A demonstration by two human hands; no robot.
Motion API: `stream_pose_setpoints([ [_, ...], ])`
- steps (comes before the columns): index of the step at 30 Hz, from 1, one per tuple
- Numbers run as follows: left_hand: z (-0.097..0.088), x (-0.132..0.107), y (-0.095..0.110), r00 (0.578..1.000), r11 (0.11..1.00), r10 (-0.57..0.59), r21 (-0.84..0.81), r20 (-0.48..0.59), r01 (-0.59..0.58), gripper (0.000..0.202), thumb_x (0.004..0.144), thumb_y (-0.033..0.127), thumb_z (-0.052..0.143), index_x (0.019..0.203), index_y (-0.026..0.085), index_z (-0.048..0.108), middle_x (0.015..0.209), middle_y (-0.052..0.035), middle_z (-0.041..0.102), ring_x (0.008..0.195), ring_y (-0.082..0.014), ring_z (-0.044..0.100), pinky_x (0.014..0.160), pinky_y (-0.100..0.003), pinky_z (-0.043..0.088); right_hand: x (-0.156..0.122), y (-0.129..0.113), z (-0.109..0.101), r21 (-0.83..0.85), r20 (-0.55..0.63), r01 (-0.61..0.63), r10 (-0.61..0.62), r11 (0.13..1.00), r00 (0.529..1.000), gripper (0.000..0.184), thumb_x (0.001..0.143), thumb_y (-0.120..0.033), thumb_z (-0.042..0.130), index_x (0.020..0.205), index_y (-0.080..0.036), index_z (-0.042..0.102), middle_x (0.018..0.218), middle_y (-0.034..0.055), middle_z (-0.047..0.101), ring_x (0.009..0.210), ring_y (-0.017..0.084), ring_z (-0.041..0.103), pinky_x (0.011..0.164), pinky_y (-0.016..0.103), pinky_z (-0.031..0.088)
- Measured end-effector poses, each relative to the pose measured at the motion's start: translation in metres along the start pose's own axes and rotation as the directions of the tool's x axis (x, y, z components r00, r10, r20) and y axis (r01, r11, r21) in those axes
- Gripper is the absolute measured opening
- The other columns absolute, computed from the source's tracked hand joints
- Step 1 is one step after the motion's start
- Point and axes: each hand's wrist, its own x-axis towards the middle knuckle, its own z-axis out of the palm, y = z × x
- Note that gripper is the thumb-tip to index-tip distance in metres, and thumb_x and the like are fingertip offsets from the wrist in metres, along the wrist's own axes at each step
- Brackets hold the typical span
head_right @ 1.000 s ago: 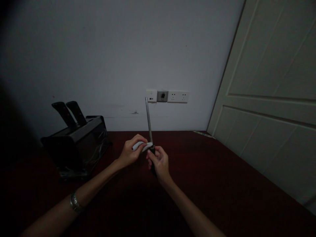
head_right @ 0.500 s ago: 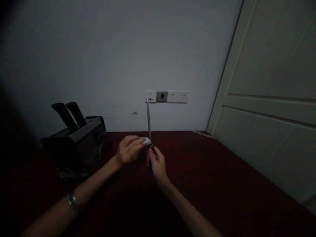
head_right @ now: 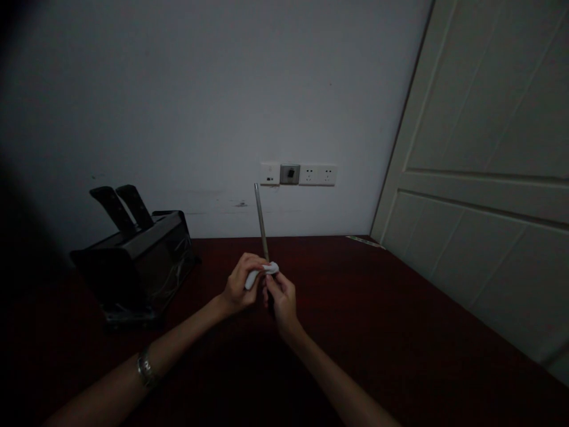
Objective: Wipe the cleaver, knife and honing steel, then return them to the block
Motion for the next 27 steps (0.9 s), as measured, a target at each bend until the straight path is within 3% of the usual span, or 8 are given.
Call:
stream_pose_setpoints([
  [4,0.003,-0.001,0.001,0.996,0.996,-0.071,-0.066,-0.057,0.067,0.023,0.077,0.007,0.047,0.097,0.018,0.044,0.090,-0.0072,0.057,0.083,-0.0166,0.051,0.070,-0.033,0.046,-0.002,-0.002,0.002,0.120,0.030,-0.050,0.047,0.991,0.998,0.027,0.073,-0.043,0.058,0.072,-0.016,0.052,0.044,-0.0066,0.042,0.034,0.005,0.034,0.033,0.017,0.027],
  [7,0.003,-0.001,0.002,0.976,0.980,-0.185,-0.099,-0.112,0.175,0.019,0.079,0.008,0.046,0.094,0.019,0.043,0.087,-0.0054,0.055,0.081,-0.0149,0.053,0.071,-0.031,0.046,-0.002,-0.007,0.003,0.222,0.030,-0.084,0.079,0.972,0.996,0.028,0.072,-0.042,0.060,0.070,-0.016,0.051,0.050,-0.0057,0.042,0.036,0.004,0.033,0.032,0.016,0.026],
  [14,-0.004,0.002,-0.004,0.956,0.959,-0.281,-0.054,-0.090,0.277,0.009,0.082,0.014,0.047,0.089,0.018,0.045,0.084,-0.0036,0.053,0.079,-0.0132,0.054,0.070,-0.028,0.046,-0.002,-0.014,0.003,0.277,0.061,-0.144,0.132,0.950,0.989,0.030,0.070,-0.043,0.061,0.066,-0.016,0.049,0.051,-0.0058,0.042,0.036,0.003,0.033,0.030,0.015,0.024],
  [20,-0.019,0.010,-0.019,0.883,0.916,-0.346,0.090,-0.318,0.392,0.013,0.082,0.017,0.050,0.094,0.019,0.047,0.087,-0.0036,0.057,0.080,-0.0136,0.057,0.073,-0.028,0.047,0.003,-0.017,0.000,0.219,0.101,-0.082,0.061,0.972,0.993,0.027,0.073,-0.041,0.060,0.085,-0.021,0.046,0.047,-0.0094,0.043,0.033,0.004,0.032,0.030,0.013,0.024],
  [22,-0.022,0.011,-0.020,0.922,0.944,-0.246,0.142,-0.300,0.298,0.018,0.080,0.013,0.051,0.096,0.019,0.046,0.089,-0.0047,0.058,0.083,-0.0148,0.058,0.074,-0.030,0.047,0.003,-0.015,0.000,0.193,0.104,-0.073,0.053,0.979,0.993,0.029,0.072,-0.039,0.062,0.082,-0.022,0.042,0.046,-0.0105,0.044,0.031,0.004,0.032,0.029,0.013,0.025],
  [24,-0.024,0.011,-0.019,0.986,0.975,-0.052,0.204,-0.160,0.085,0.024,0.078,0.009,0.051,0.098,0.019,0.045,0.094,-0.0065,0.060,0.088,-0.0166,0.057,0.075,-0.034,0.047,0.003,-0.013,0.000,0.165,0.110,-0.075,0.057,0.984,0.992,0.029,0.072,-0.039,0.062,0.078,-0.022,0.039,0.045,-0.0109,0.045,0.030,0.003,0.033,0.028,0.013,0.025],
  [27,-0.022,0.008,-0.015,0.980,0.953,0.187,0.229,0.069,-0.198,0.032,0.073,0.004,0.052,0.101,0.019,0.044,0.103,-0.0092,0.060,0.094,-0.0192,0.055,0.076,-0.037,0.047,0.002,-0.012,-0.001,0.143,0.118,-0.075,0.058,0.987,0.991,0.029,0.074,-0.039,0.060,0.075,-0.022,0.038,0.044,-0.0110,0.046,0.029,0.003,0.033,0.028,0.013,0.027],
])
